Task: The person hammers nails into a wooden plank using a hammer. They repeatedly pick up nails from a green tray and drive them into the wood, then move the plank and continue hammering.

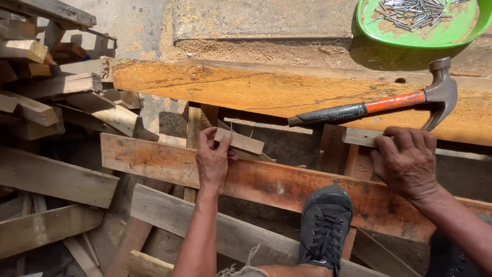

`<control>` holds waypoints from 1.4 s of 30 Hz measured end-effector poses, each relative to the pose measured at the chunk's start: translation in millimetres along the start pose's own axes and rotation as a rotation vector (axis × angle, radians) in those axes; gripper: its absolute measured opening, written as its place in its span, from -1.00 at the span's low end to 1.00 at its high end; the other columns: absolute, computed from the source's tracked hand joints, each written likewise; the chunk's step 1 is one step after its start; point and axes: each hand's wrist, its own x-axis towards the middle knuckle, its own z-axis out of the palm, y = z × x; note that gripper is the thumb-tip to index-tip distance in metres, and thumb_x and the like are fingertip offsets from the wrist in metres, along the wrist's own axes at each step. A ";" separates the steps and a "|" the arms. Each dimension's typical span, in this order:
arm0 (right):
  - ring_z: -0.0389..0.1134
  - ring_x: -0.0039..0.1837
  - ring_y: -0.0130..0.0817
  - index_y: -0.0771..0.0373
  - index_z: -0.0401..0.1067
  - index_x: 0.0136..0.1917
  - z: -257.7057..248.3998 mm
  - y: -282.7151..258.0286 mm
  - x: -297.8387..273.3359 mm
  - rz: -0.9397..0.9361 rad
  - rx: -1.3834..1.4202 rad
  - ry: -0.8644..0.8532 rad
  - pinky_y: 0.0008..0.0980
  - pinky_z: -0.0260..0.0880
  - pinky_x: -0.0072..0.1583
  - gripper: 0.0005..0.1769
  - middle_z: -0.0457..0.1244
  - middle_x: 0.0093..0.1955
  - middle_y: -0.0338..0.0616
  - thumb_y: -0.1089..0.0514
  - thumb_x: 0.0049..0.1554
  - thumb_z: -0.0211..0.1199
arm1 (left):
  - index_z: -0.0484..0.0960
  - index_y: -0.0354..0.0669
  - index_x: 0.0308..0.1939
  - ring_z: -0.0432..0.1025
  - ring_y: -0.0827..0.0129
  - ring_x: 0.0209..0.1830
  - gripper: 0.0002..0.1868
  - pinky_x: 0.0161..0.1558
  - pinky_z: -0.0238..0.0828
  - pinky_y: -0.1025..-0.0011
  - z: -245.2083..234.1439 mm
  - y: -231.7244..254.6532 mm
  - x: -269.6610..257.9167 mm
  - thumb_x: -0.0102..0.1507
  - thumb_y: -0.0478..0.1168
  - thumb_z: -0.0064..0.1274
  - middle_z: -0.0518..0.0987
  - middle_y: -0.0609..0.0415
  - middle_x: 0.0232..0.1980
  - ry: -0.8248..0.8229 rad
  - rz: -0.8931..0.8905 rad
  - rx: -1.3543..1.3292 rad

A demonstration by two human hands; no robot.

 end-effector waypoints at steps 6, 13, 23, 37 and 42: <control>0.42 0.20 -0.04 0.04 0.49 -0.01 3.3 -8.3 2.9 0.037 -0.023 -0.021 -0.06 0.32 0.32 -0.76 0.42 0.23 -0.24 0.03 0.28 0.56 | 0.51 -0.11 0.24 0.61 0.27 -0.51 -0.62 -0.49 0.73 0.30 -61.5 -19.6 64.3 0.47 -0.05 0.26 0.71 -0.09 -0.12 0.312 -0.014 -0.084; 0.40 0.19 0.02 0.04 0.49 0.04 7.8 -3.2 -0.7 0.052 -0.009 -0.055 -0.01 0.30 0.28 -0.71 0.42 0.26 -0.20 -0.02 0.22 0.58 | 0.50 -0.20 0.15 0.49 0.35 -0.62 -0.60 -0.65 0.64 0.33 -69.8 -23.2 122.0 0.51 0.04 0.19 0.60 -0.07 -0.17 0.411 -0.109 -0.040; 0.41 0.20 0.03 0.06 0.50 0.09 4.0 -1.9 2.1 0.056 0.011 -0.100 0.01 0.34 0.28 -0.67 0.41 0.26 -0.16 -0.06 0.20 0.55 | 0.57 -0.17 0.25 0.64 0.32 -0.47 -0.43 -0.47 0.76 0.43 -53.5 23.7 145.7 0.60 0.28 -0.10 0.71 -0.05 -0.20 0.543 -0.434 0.201; 0.45 0.21 0.10 0.26 0.61 0.19 -36.6 3.0 25.2 0.160 0.294 0.027 0.06 0.40 0.29 -0.60 0.42 0.21 0.05 -0.04 0.26 0.61 | 0.43 -0.38 0.33 0.46 -0.16 0.13 -0.39 0.18 0.40 -0.11 24.9 31.3 66.1 0.56 0.14 0.15 0.54 -0.25 0.14 0.643 0.563 0.626; 0.41 0.22 0.15 0.36 0.58 0.21 -43.6 20.2 24.8 0.267 0.316 0.155 0.09 0.43 0.30 -0.73 0.40 0.16 0.14 0.22 0.37 0.61 | 0.53 -0.42 0.30 0.47 -0.21 0.16 -0.46 0.28 0.44 -0.12 95.8 69.4 17.6 0.52 0.01 0.28 0.53 -0.27 0.21 0.263 1.006 0.719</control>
